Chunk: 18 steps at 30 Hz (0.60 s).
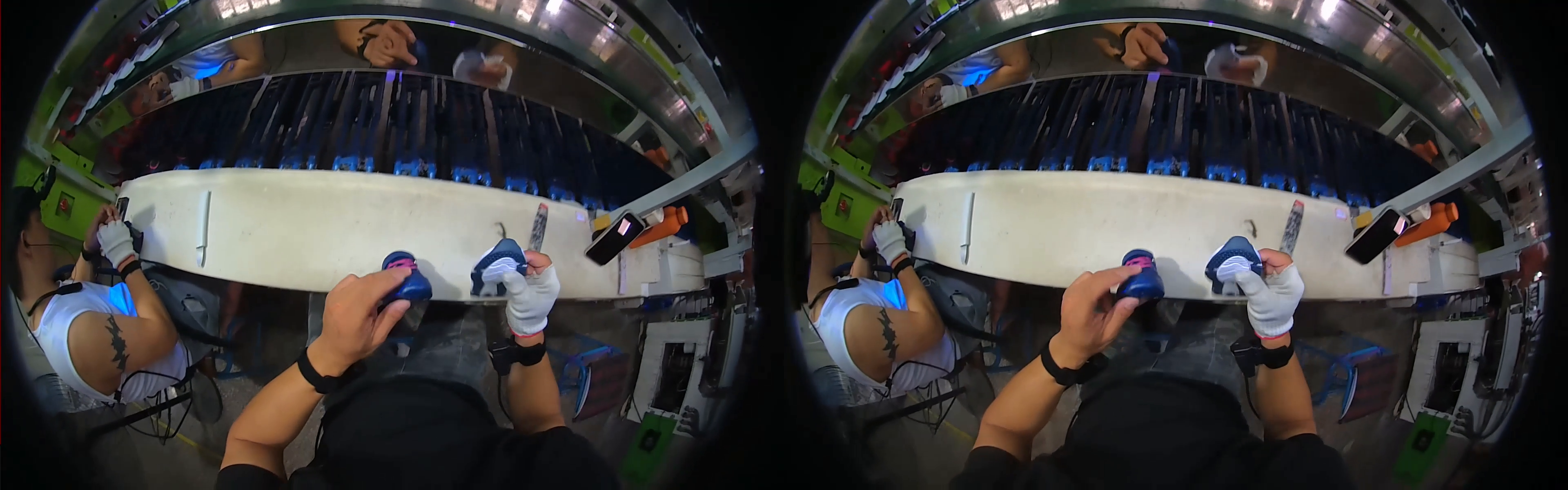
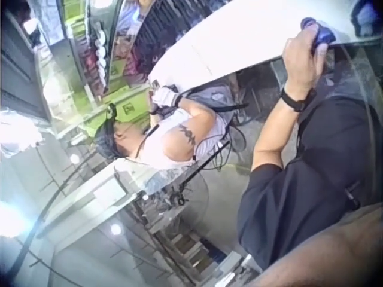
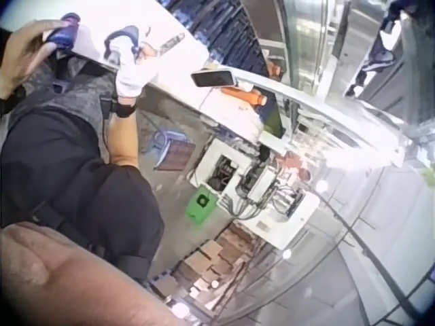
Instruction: Checking and assembling shoe components on a factory line.
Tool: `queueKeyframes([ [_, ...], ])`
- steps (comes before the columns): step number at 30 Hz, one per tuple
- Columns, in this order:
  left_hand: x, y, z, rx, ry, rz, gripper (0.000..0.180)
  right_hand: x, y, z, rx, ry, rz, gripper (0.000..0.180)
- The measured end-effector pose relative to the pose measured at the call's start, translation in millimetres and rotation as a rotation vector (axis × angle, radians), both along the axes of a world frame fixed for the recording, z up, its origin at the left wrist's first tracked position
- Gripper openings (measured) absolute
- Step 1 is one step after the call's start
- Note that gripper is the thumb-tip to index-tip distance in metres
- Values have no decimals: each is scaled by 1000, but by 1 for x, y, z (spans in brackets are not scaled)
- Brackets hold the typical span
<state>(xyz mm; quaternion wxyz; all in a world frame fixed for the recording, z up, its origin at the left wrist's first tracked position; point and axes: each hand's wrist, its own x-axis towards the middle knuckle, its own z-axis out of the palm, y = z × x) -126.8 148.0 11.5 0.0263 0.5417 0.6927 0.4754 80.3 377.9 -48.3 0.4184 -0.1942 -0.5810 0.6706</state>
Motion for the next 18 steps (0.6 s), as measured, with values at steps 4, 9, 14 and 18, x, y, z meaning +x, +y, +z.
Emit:
queueKeyframes([
  [4,17,-3,-33,215,-324,36,21,-19,-53,20,-4,58,310,32],
  [9,15,-23,-17,172,-262,6,15,-44,-89,5,14,69,454,34],
  [14,8,-27,-25,203,-162,5,29,-58,-93,-3,357,48,338,34],
  [18,0,-31,-34,191,-132,2,34,-63,-94,-19,463,67,317,39],
])
